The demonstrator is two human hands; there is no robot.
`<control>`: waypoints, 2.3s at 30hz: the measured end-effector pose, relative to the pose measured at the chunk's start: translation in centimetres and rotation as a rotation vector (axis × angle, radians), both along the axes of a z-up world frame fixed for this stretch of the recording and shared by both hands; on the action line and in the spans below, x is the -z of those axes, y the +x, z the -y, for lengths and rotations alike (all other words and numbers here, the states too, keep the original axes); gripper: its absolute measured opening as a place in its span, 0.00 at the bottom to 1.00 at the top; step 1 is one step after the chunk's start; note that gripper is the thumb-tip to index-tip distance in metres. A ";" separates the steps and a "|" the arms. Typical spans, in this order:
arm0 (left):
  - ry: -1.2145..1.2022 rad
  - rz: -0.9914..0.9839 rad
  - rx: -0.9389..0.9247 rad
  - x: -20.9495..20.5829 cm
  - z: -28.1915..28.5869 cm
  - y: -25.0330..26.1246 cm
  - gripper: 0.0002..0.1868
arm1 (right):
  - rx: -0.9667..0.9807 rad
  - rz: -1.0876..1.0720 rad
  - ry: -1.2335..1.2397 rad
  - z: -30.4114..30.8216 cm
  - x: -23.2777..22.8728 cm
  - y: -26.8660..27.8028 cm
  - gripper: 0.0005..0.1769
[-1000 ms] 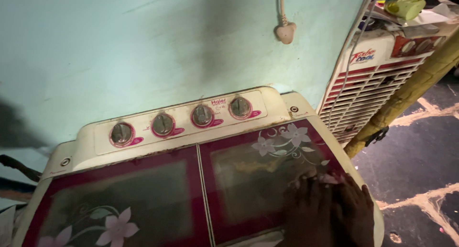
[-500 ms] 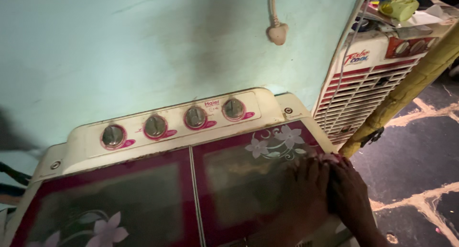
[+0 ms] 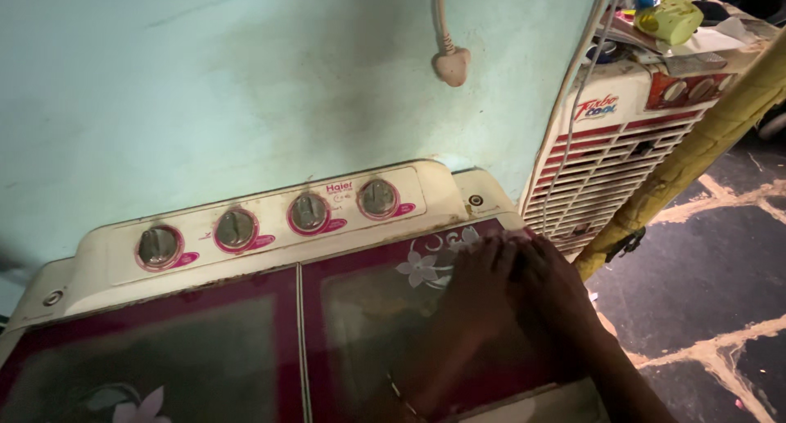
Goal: The person wipes the top surface of a Haier washing machine with a cloth. They repeatedly rub the floral-patterned lid and the control panel area, moving the cloth back and forth across the entire top surface.
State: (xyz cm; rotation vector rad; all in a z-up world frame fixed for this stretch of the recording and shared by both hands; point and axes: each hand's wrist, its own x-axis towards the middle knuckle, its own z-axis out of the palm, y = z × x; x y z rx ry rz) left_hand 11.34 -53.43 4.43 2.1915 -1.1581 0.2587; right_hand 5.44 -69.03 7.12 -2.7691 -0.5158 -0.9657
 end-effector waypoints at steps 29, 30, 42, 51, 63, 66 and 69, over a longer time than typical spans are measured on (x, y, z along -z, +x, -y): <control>-0.023 -0.006 -0.041 0.9 -9.7 8.1 0.31 | 0.498 -0.448 0.086 -10.1 4.9 8.3 0.36; -0.039 -0.004 -0.024 1.0 -10.5 8.2 0.32 | 0.510 -0.509 0.114 -11.3 4.0 8.0 0.35; 0.096 -0.075 -0.077 -0.2 -20.5 9.3 0.34 | 0.427 -0.279 0.153 -21.3 5.0 9.6 0.38; -0.016 -0.131 -0.173 1.1 -26.5 9.4 0.28 | 0.368 -0.376 0.195 -27.8 2.3 9.5 0.43; 0.152 -0.003 -0.272 0.0 -28.6 4.2 0.35 | 0.366 -0.230 0.056 -29.5 4.6 7.2 0.38; 0.137 0.018 -0.296 -0.9 -28.6 1.9 0.32 | 0.310 -0.140 0.016 -28.9 5.5 6.3 0.40; 0.074 0.055 -0.284 -2.0 -29.1 0.0 0.32 | 0.278 -0.163 -0.009 -28.8 5.6 4.3 0.35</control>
